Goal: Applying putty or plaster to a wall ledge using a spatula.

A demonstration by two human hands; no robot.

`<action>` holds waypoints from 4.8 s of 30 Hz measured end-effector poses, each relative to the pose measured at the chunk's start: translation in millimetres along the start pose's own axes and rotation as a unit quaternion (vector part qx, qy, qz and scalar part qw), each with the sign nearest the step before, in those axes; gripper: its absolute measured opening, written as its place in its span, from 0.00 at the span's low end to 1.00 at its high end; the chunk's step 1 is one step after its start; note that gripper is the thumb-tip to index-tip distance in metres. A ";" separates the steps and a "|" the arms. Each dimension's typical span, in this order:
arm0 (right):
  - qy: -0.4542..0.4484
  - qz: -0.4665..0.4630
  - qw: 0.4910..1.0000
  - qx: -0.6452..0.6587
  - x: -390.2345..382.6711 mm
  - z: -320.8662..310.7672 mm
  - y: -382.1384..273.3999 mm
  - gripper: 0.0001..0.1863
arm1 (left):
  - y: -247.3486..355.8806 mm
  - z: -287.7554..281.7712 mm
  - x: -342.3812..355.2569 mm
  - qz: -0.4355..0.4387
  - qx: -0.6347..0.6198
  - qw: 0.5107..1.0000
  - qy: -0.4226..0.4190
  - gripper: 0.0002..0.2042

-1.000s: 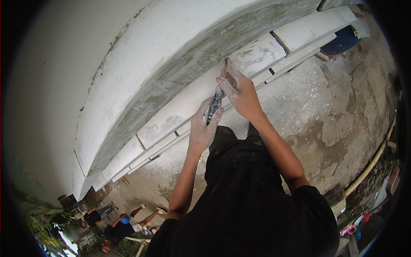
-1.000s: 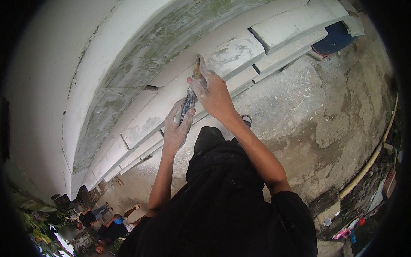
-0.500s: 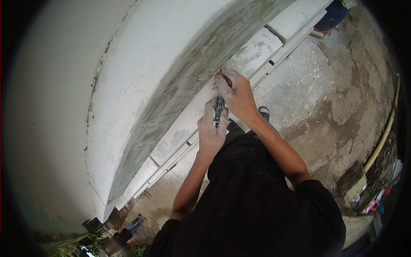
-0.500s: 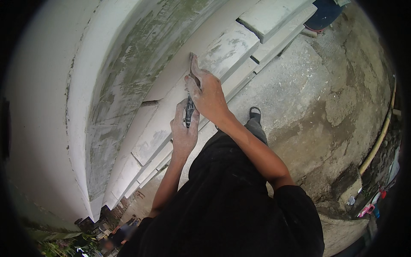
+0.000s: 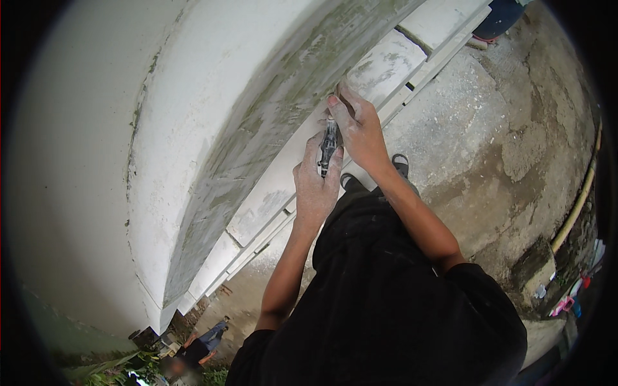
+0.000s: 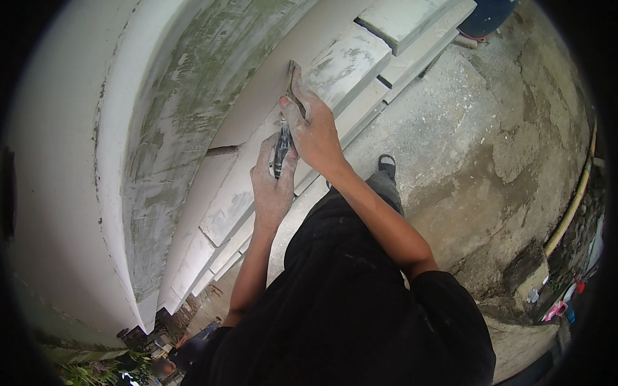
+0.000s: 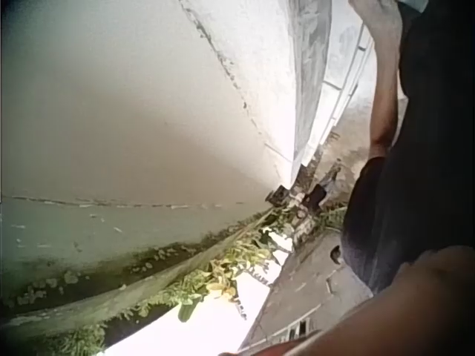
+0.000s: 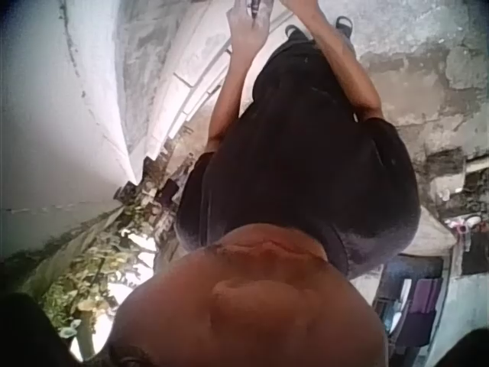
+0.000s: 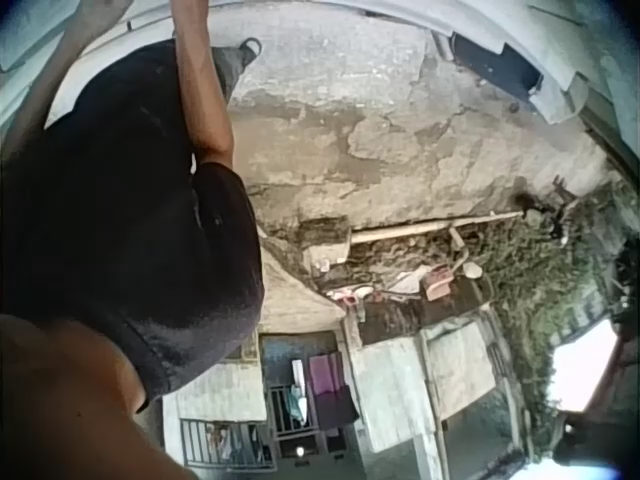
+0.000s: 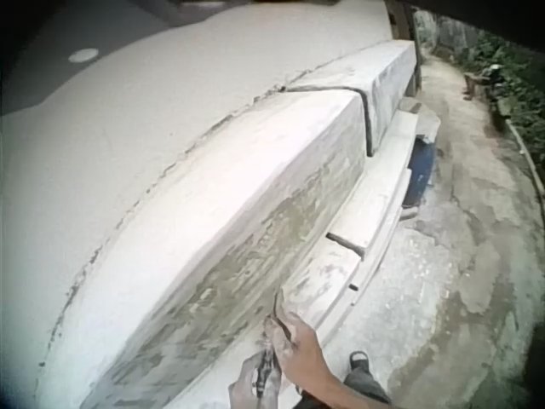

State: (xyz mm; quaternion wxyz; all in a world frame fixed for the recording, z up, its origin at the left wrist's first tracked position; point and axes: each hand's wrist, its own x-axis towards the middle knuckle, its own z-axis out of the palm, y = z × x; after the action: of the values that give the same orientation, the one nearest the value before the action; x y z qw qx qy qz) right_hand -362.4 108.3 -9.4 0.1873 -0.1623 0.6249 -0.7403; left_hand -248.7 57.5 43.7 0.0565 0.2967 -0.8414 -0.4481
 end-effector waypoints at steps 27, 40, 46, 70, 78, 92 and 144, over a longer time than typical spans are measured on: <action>-0.001 0.036 0.994 0.101 -16.2 25.6 -14.1 0.08 | -18.3 1.2 -2.4 0.028 0.002 0.999 0.031 0.23; -0.019 0.036 0.994 0.106 -29.9 28.2 -10.4 0.09 | -9.5 5.2 -14.2 0.041 -0.001 0.997 0.066 0.23; -0.047 0.058 0.992 0.098 -29.3 27.1 -13.0 0.10 | -10.0 7.3 -18.2 0.017 -0.008 0.996 0.085 0.23; -0.148 0.138 0.968 0.148 -49.2 14.0 -8.2 0.35 | -13.7 14.2 -47.9 -0.045 -0.110 0.985 0.126 0.21; -0.312 0.160 0.935 0.047 -70.7 2.5 -13.3 0.32 | -27.6 4.0 -86.1 -0.051 -0.160 0.979 0.116 0.18; -0.407 -0.063 0.817 -0.405 -60.8 -14.3 -72.1 0.41 | -50.3 -23.7 -41.0 -0.006 0.030 0.976 0.218 0.22; -0.339 -0.256 0.818 -0.388 -14.5 -17.7 -40.5 0.15 | -42.2 1.9 -45.0 0.000 -0.086 0.961 0.264 0.22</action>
State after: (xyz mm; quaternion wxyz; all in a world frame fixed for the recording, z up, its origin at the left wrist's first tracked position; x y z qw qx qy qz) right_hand -361.1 136.6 27.5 0.1127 -0.6162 0.6933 -0.3564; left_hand -193.6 65.8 16.9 0.3019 0.3982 -0.7551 -0.4243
